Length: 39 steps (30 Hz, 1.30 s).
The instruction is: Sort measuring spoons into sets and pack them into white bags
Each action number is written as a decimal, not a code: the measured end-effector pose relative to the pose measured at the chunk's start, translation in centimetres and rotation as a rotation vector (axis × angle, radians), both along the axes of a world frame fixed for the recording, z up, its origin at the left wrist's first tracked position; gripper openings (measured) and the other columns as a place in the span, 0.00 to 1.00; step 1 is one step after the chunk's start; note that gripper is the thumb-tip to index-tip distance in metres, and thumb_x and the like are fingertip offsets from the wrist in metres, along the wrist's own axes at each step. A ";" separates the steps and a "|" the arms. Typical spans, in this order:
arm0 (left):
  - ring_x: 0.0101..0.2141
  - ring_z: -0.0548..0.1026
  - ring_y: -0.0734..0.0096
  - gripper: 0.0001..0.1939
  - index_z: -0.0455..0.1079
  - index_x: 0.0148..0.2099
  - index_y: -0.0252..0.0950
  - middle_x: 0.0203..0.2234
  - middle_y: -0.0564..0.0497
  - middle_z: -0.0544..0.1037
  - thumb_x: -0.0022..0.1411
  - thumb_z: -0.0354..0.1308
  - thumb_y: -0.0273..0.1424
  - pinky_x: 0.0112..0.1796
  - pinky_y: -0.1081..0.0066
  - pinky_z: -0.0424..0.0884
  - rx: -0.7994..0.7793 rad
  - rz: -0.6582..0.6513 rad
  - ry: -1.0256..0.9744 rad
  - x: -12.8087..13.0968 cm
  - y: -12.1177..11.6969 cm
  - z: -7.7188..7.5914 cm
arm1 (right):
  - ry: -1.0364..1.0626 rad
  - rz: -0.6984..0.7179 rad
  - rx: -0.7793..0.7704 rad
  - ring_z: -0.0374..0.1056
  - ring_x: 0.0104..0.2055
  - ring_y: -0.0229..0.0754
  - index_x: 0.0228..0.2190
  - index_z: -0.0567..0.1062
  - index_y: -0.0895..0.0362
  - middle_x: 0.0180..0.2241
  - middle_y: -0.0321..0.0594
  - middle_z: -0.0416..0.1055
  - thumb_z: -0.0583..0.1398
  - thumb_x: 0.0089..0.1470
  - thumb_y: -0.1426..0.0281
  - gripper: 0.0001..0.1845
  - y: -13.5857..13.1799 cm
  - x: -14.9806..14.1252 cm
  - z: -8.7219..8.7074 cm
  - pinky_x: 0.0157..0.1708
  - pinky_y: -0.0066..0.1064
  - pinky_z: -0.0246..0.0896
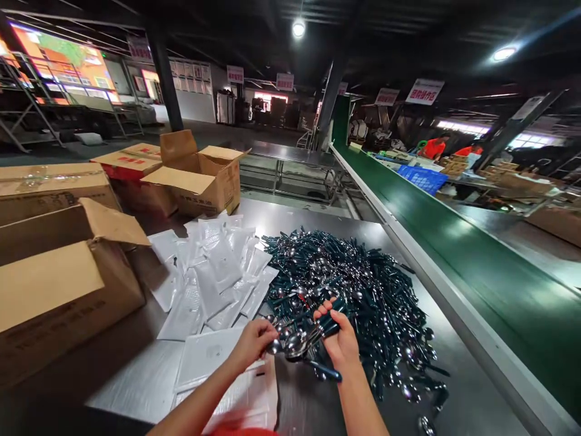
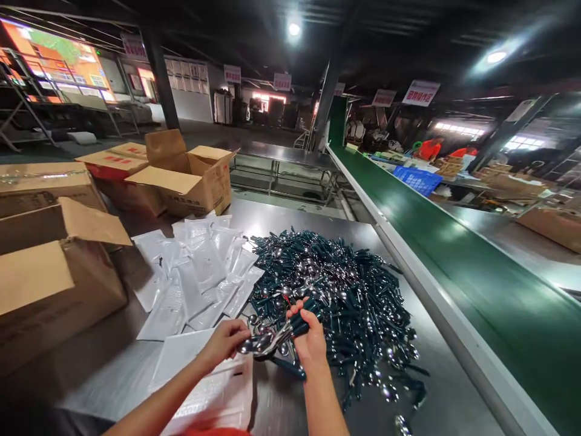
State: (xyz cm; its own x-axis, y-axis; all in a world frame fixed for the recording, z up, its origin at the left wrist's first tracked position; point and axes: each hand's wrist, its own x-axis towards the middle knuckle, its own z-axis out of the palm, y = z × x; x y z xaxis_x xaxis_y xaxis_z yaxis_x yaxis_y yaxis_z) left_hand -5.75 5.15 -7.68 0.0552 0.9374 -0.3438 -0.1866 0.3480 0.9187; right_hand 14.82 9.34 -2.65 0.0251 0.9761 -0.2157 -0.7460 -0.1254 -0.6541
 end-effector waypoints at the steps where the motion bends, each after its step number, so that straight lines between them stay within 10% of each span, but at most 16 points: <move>1: 0.11 0.59 0.81 0.17 0.69 0.20 0.33 0.10 0.57 0.67 0.38 0.70 0.41 0.14 0.77 0.50 0.016 0.032 0.015 -0.9 -0.2 -0.1 | 0.006 -0.039 0.020 0.65 0.27 0.35 0.31 0.68 0.53 0.26 0.27 0.66 0.68 0.32 0.74 0.21 0.0 0.4 0.4 0.30 0.32 0.69; 8: 0.14 0.56 0.84 0.23 0.64 0.24 0.36 0.13 0.61 0.62 0.40 0.67 0.49 0.17 0.79 0.48 0.028 0.300 -0.097 -5.1 -0.7 0.6 | 0.019 -0.221 0.136 0.61 0.26 0.31 0.32 0.67 0.50 0.26 0.23 0.63 0.66 0.32 0.73 0.21 -0.7 2.4 3.2 0.31 0.27 0.66; 13: 0.28 0.71 0.73 0.27 0.66 0.28 0.36 0.25 0.53 0.71 0.40 0.68 0.53 0.30 0.73 0.68 0.038 0.251 -0.240 -0.7 -1.6 2.3 | -0.064 -0.139 0.110 0.65 0.28 0.35 0.32 0.70 0.51 0.26 0.27 0.67 0.69 0.32 0.72 0.21 -2.2 -1.3 1.7 0.33 0.32 0.66; 20: 0.21 0.61 0.77 0.30 0.64 0.26 0.36 0.17 0.59 0.65 0.39 0.66 0.58 0.24 0.76 0.56 -0.013 0.205 -0.193 3.5 -3.7 2.1 | -0.148 -0.028 0.165 0.72 0.39 0.44 0.30 0.71 0.52 0.28 0.30 0.70 0.70 0.34 0.70 0.18 -4.0 -3.6 1.9 0.43 0.38 0.68; 27: 0.19 0.65 0.78 0.19 0.64 0.27 0.35 0.16 0.58 0.69 0.41 0.71 0.37 0.23 0.78 0.61 -0.170 0.430 -0.415 5.2 -4.9 1.8 | -0.081 -0.030 0.127 0.73 0.31 0.44 0.33 0.73 0.52 0.29 0.32 0.72 0.67 0.33 0.69 0.19 -4.0 -4.7 1.2 0.37 0.40 0.71; 32: 0.21 0.76 0.69 0.08 0.69 0.38 0.30 0.24 0.45 0.77 0.59 0.58 0.30 0.21 0.75 0.70 -0.511 0.074 -0.581 4.2 -5.2 3.4 | -0.076 -0.077 0.162 0.70 0.28 0.38 0.37 0.72 0.52 0.29 0.30 0.72 0.68 0.34 0.71 0.23 -4.1 -4.4 0.8 0.31 0.32 0.68; 39: 0.15 0.68 0.82 0.20 0.68 0.36 0.34 0.22 0.53 0.77 0.44 0.74 0.31 0.17 0.84 0.62 -0.248 0.254 -0.505 4.8 -5.3 3.2 | -0.121 0.000 0.321 0.72 0.31 0.39 0.42 0.69 0.50 0.32 0.32 0.74 0.71 0.37 0.70 0.28 -4.5 -4.8 1.6 0.34 0.32 0.66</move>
